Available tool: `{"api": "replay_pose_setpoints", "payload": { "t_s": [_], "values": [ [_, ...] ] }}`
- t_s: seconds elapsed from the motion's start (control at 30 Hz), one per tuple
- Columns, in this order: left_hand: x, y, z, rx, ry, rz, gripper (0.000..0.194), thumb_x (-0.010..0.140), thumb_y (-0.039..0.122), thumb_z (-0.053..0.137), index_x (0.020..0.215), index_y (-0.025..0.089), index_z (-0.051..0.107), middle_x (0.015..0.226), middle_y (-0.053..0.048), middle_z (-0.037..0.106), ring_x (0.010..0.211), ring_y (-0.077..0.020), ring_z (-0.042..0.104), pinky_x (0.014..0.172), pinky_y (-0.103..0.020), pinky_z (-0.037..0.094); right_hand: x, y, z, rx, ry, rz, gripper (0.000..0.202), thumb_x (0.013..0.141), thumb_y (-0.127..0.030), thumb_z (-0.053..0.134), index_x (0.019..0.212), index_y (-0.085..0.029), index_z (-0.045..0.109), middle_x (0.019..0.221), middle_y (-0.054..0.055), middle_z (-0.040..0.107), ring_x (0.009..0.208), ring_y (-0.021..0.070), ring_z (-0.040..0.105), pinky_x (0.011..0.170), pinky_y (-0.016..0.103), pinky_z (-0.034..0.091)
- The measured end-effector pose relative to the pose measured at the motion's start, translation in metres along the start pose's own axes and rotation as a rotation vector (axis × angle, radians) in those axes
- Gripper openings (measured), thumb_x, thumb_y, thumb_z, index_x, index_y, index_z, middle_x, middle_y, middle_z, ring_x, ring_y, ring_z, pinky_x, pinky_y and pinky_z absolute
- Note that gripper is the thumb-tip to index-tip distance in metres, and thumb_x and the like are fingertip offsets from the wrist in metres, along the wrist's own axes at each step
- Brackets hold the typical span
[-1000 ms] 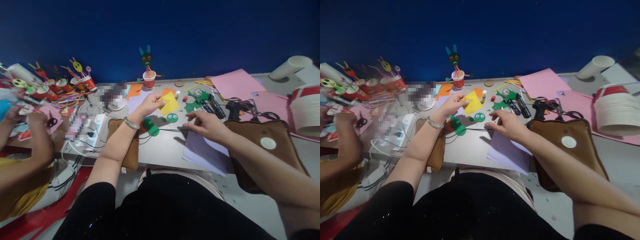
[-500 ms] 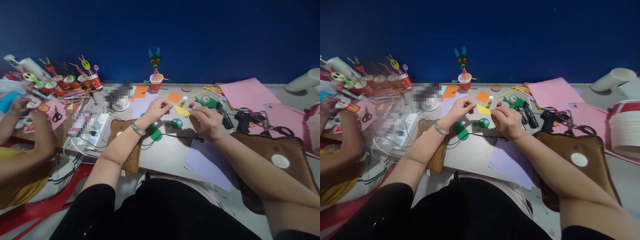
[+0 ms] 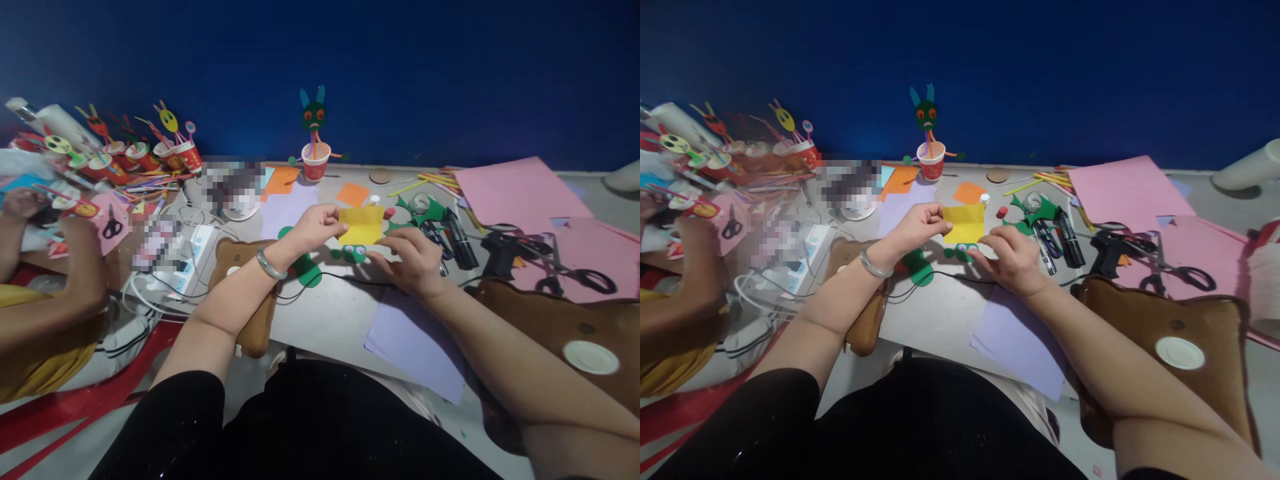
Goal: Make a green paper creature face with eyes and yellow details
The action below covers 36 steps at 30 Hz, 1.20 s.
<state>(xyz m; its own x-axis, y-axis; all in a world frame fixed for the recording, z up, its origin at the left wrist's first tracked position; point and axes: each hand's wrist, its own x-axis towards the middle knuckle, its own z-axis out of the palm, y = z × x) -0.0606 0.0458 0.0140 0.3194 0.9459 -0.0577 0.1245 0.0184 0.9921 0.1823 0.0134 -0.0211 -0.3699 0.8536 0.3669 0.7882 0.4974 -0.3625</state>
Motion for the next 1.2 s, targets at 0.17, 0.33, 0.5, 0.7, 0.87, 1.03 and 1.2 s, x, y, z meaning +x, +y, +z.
{"api": "replay_pose_setpoints", "payload": {
  "t_s": [0.17,0.33,0.5,0.7,0.87,1.03,1.2],
  "values": [
    [-0.001,0.003,-0.002,0.017,-0.018,-0.010,0.017,0.087,0.011,0.070,0.076,0.018,0.058,0.056,0.009,0.050,0.055,-0.0053,0.045,0.062,-0.024,0.038,-0.001,-0.005,0.008,0.561,0.170,0.208,0.039,0.089,-0.058,0.073,0.103,-0.028,0.053,0.101,0.006,0.072,0.062,0.0183,0.065,0.061,0.037,0.057],
    [-0.002,0.000,0.000,0.029,-0.036,-0.028,0.020,0.084,0.017,0.078,0.095,0.019,0.061,0.057,0.010,0.056,0.056,-0.0074,0.053,0.067,-0.026,0.044,0.005,-0.015,0.007,0.921,0.015,0.279,0.041,0.082,-0.054,0.082,0.089,-0.029,0.051,0.073,-0.005,0.061,0.047,0.0148,0.057,0.048,0.034,0.051],
    [-0.025,0.010,0.019,0.241,0.092,0.210,0.061,0.096,0.029,0.072,0.152,0.022,0.049,0.077,0.002,0.072,0.076,-0.0165,0.068,0.082,-0.031,0.051,0.011,-0.017,-0.003,0.983,0.204,0.331,0.034,0.077,-0.040,0.089,0.082,-0.026,0.058,0.070,-0.004,0.064,0.046,0.0113,0.055,0.045,0.029,0.046],
    [-0.044,0.018,0.042,0.535,-0.221,0.318,0.046,0.106,0.029,0.055,0.150,0.019,0.059,0.138,-0.010,0.073,0.118,-0.0239,0.069,0.106,-0.037,0.051,0.017,-0.006,0.002,1.124,0.293,0.317,0.049,0.060,-0.041,0.101,0.077,-0.023,0.060,0.055,-0.007,0.062,0.035,0.0095,0.050,0.037,0.023,0.039],
    [-0.036,0.015,0.033,0.458,-0.473,0.283,0.046,0.106,0.038,0.056,0.148,0.021,0.064,0.121,-0.008,0.079,0.107,-0.0234,0.073,0.099,-0.037,0.054,0.016,-0.006,0.005,1.091,0.325,0.337,0.044,0.062,-0.039,0.099,0.077,-0.023,0.061,0.054,-0.007,0.062,0.035,0.0094,0.049,0.037,0.023,0.038],
    [-0.024,0.003,0.029,0.323,-0.492,0.343,0.035,0.095,0.035,0.071,0.127,0.022,0.077,0.122,-0.010,0.077,0.104,-0.0216,0.071,0.095,-0.035,0.055,0.015,0.000,0.004,1.095,0.363,0.309,0.038,0.065,-0.034,0.096,0.078,-0.023,0.062,0.053,-0.007,0.061,0.035,0.0095,0.048,0.037,0.024,0.038],
    [-0.005,-0.011,0.020,0.015,-0.186,0.297,0.026,0.085,0.042,0.082,0.087,0.017,0.075,0.101,-0.006,0.071,0.091,-0.0145,0.067,0.083,-0.031,0.054,0.015,0.001,0.004,1.079,0.341,0.299,0.036,0.065,-0.033,0.096,0.078,-0.024,0.063,0.056,-0.006,0.062,0.035,0.0093,0.047,0.035,0.025,0.035]
  ]
}}
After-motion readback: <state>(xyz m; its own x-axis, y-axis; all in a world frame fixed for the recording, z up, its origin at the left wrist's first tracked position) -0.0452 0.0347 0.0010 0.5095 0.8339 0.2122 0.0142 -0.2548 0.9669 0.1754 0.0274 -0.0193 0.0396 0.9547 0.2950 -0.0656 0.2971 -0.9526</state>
